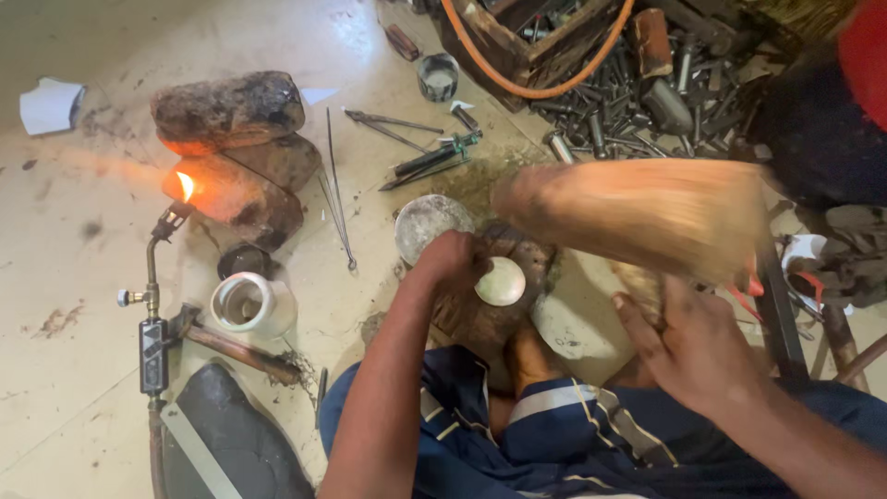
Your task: The person uses a hand saw to cut a small white circular object, then places it on a wooden block and hammers it repeatedly to shape it. The person adjusts the object's position between hammering sequences.
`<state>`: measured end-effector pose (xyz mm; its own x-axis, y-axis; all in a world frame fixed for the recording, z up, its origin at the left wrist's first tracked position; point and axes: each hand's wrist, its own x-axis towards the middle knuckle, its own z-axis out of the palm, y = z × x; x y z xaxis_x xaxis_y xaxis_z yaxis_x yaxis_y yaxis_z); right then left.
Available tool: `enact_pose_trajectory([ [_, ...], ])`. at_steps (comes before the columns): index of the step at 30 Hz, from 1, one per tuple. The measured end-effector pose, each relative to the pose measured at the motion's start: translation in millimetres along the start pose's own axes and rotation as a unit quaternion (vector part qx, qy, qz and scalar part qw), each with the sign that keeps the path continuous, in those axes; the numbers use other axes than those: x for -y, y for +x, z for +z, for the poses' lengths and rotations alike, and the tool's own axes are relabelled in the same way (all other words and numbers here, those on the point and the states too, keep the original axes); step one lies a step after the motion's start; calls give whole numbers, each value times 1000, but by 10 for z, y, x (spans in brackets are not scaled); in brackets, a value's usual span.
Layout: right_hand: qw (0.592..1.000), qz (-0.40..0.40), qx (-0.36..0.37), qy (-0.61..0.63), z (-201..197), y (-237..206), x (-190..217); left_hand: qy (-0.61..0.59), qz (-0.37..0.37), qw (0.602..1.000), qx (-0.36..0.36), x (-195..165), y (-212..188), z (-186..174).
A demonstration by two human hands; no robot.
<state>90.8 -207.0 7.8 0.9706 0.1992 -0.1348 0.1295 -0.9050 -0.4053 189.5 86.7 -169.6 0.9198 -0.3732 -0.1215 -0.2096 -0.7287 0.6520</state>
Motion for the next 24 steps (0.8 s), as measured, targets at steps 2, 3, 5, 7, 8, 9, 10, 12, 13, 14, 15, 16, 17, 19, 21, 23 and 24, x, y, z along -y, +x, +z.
enact_pose_trajectory([
  [2, 1000, 4, 3, 23, 21, 25, 83, -14, -25, 998, -47, 24, -121, 48],
  [3, 998, 0, 64, -9, 63, 66, 109, -21, -36, 997, -72, 14, -168, 64],
  [5, 980, -7, 186, -70, 142, 119, 104, -20, -42, 991, -125, -34, -237, 86],
  [7, 987, -32, 152, -33, 172, 117, 29, -26, -52, 982, -180, -108, -262, 118],
  [8, 989, -52, 137, -16, 171, 113, -17, -35, -71, 975, -209, -146, -293, 152],
  [9, 994, -68, 84, -8, 167, 53, -67, -51, -101, 970, -214, -183, -357, 216],
  [10, 996, -79, 31, -5, 148, 0, -112, -52, -110, 970, -212, -227, -404, 288],
  [12, 989, -130, -48, -43, 161, -19, -162, -32, -99, 962, -252, -234, -417, 372],
  [13, 985, -148, -48, -80, 186, 1, -167, -44, -94, 959, -262, -227, -418, 416],
  [14, 978, -168, -40, -116, 212, 6, -166, -57, -99, 956, -270, -217, -430, 460],
  [15, 985, -131, 25, -106, 236, 54, -166, -69, -103, 951, -282, -199, -424, 493],
  [16, 988, -89, 85, -96, 284, 101, -151, -63, -104, 946, -301, -178, -411, 521],
  [17, 984, -44, 149, -83, 281, 108, -166, -57, -108, 942, -314, -167, -401, 554],
  [19, 989, -96, 88, -67, 296, 113, -186, -16, -85, 921, -381, -152, -361, 609],
  [21, 991, -109, 41, -70, 295, 40, -216, 42, -49, 902, -428, -188, -394, 700],
  [23, 984, -124, -50, -113, 296, -26, -241, 3, -118, 904, -412, -247, -406, 748],
  [24, 988, -127, -23, -81, 296, -49, -253, -18, -152, 905, -397, -300, -428, 769],
])
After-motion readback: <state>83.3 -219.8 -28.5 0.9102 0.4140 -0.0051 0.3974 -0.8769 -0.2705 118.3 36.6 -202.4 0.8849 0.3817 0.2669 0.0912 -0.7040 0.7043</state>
